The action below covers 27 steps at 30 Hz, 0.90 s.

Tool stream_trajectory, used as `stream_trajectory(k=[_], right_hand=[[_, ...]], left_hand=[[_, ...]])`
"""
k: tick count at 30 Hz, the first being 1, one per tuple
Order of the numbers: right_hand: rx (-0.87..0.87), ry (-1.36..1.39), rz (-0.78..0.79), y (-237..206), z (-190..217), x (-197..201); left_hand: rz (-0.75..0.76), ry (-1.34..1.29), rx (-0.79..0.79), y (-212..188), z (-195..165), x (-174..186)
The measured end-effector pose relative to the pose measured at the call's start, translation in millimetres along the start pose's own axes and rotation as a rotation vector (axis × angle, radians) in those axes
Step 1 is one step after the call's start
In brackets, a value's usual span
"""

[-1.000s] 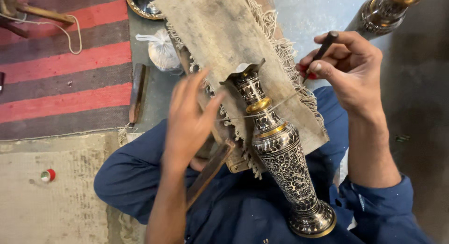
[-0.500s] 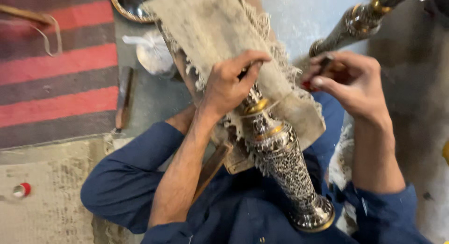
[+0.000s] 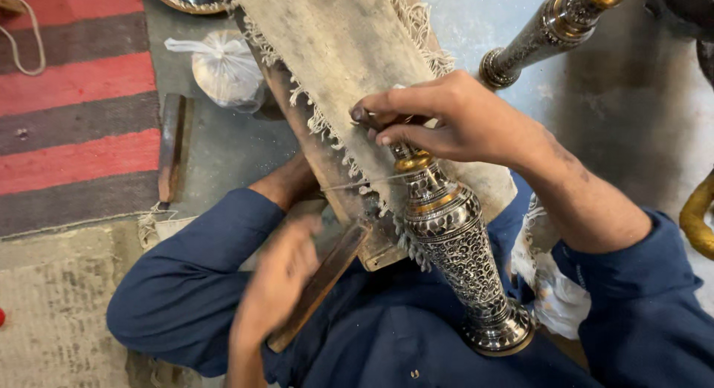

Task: The person sits cross-legged on the floor with an ornate metal vase held against a wooden board on their lap. They hold a punch against the vase's flared neck and strike it with a wooden mallet to shape the rim, repositioning the vase and punch repeatedly, and briefly wipe the vase with a cloth before resuming hammering.

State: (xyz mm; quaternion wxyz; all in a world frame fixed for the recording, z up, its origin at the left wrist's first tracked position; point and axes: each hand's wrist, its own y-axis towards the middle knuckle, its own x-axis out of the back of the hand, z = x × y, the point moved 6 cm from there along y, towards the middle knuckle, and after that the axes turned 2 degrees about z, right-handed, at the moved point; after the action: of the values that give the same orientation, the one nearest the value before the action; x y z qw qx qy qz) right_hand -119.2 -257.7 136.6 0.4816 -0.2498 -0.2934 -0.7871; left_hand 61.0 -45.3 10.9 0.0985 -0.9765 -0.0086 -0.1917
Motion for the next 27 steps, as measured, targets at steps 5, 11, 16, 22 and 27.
stream_trajectory(k=[5, 11, 16, 22, 27], right_hand=[[0.018, -0.086, 0.022, 2.0, 5.3, 4.8], [0.049, -0.088, 0.025, 5.7, 0.3, 8.2], [0.0, -0.064, 0.035, 6.1, -6.7, 7.7], [0.03, -0.099, 0.046, 7.6, -9.5, 5.8], [0.008, -0.087, 0.047, 7.2, -11.8, 5.0]], left_hand=[[0.203, -0.037, 0.465, -61.8, 55.6, -34.8], [-0.248, -0.45, -0.113, -29.1, 26.0, -30.3], [-0.353, -0.187, -0.019, 24.1, 11.6, -9.5], [-0.508, 0.234, -0.26, 42.9, -39.9, 17.2], [-0.486, 0.044, -0.232, 52.0, -49.0, 25.4]])
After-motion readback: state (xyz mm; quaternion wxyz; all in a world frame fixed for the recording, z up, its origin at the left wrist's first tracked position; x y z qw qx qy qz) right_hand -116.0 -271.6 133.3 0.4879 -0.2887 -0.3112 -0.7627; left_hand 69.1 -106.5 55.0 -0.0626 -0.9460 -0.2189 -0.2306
